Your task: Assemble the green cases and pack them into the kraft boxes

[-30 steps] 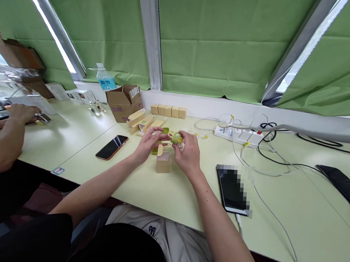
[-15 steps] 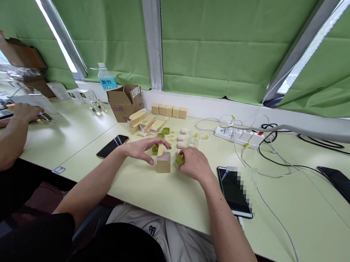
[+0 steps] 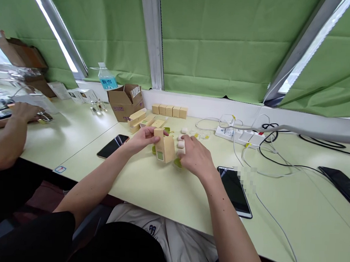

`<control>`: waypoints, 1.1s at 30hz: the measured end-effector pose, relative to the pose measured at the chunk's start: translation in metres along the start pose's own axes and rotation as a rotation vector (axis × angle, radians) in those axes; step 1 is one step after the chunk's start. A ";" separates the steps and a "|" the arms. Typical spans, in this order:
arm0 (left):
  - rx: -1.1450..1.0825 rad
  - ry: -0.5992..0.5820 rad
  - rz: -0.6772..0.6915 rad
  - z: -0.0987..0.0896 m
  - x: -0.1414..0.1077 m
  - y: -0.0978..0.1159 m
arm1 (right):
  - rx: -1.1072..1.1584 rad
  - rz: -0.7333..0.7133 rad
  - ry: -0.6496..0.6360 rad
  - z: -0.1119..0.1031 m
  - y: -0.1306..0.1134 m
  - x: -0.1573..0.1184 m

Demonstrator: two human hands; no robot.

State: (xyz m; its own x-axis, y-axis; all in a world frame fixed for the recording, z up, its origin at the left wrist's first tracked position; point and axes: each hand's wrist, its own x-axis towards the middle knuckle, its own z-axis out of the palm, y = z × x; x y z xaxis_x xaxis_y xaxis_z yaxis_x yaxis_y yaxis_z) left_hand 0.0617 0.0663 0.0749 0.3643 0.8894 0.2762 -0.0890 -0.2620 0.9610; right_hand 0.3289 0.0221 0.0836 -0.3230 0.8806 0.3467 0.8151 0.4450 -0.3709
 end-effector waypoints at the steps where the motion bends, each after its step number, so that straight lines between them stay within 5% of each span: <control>1: -0.031 0.043 0.001 0.000 0.001 -0.001 | 0.059 0.022 0.067 -0.002 -0.005 0.003; 5: -0.173 0.173 -0.025 0.003 0.002 -0.004 | 0.366 0.109 0.166 0.006 -0.032 0.016; 9: -0.218 0.247 -0.025 0.007 0.003 -0.007 | 0.663 0.169 0.019 0.032 -0.048 0.025; 13: -0.178 0.334 0.055 0.013 0.004 -0.012 | 1.016 0.296 -0.096 0.049 -0.040 0.028; 17: -0.087 0.378 0.283 0.026 -0.003 -0.015 | 1.349 0.338 0.019 0.044 -0.023 0.026; 23: 0.301 0.195 0.489 0.054 -0.014 -0.025 | 1.465 0.284 0.192 0.031 -0.023 0.022; 33: 0.193 0.277 0.485 0.068 -0.011 -0.036 | 1.419 0.232 0.296 0.042 -0.038 0.027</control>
State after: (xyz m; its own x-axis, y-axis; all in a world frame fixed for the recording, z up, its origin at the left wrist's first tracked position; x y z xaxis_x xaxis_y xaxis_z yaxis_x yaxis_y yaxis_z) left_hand 0.1237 0.0403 0.0360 0.0662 0.7092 0.7019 -0.0052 -0.7032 0.7110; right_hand 0.2687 0.0363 0.0708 -0.0028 0.9662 0.2580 -0.3681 0.2388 -0.8986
